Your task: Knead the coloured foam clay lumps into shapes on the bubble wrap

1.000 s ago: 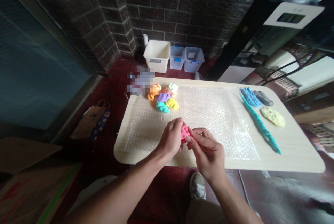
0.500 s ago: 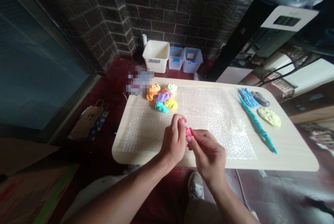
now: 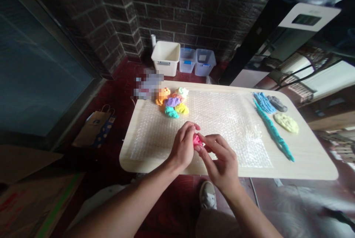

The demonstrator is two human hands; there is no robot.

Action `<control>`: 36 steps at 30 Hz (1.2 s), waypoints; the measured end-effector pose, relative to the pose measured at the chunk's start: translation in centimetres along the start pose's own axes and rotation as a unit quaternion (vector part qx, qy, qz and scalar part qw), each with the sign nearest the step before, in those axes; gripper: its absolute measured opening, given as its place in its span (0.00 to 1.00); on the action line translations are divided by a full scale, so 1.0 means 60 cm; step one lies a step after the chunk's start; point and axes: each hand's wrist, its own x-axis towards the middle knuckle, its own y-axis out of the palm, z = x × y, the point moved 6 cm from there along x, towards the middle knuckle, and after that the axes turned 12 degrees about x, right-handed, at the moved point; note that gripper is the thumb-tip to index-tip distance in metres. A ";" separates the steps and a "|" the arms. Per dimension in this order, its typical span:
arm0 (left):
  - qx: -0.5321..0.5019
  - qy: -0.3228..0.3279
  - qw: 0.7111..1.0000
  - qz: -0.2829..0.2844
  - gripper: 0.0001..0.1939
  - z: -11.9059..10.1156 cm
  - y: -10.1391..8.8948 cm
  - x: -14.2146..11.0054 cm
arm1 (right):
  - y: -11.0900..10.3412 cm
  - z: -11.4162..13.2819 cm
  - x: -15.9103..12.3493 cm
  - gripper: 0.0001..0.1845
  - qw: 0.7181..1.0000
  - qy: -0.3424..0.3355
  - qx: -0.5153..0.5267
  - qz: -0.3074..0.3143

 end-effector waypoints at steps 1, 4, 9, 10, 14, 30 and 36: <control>-0.005 -0.012 1.000 0.006 0.11 0.000 0.001 0.000 | 0.002 0.004 0.001 0.20 1.000 -0.008 -0.008 0.000; -0.027 -0.042 0.999 0.022 0.09 0.001 0.004 -0.002 | 0.010 0.017 0.002 0.20 0.999 -0.037 -0.027 0.000; -0.053 -0.065 0.996 0.036 0.09 0.005 0.005 -0.005 | 0.015 0.013 0.000 0.19 0.999 -0.034 -0.017 0.003; -0.051 -0.065 0.996 0.042 0.10 0.005 0.005 -0.006 | 0.013 0.006 0.000 0.18 1.000 -0.018 0.002 0.000; -0.034 -0.031 0.998 0.049 0.14 -0.007 0.004 -0.005 | -0.001 -0.029 -0.004 0.16 0.983 0.089 0.149 -0.058; 0.010 0.087 0.995 0.043 0.20 -0.009 0.018 0.003 | 0.008 0.025 -0.011 0.19 0.999 -0.022 -0.023 -0.041; -0.040 -0.027 0.997 0.063 0.28 0.012 0.025 -0.004 | 0.003 0.010 -0.004 0.14 0.999 -0.008 -0.035 -0.036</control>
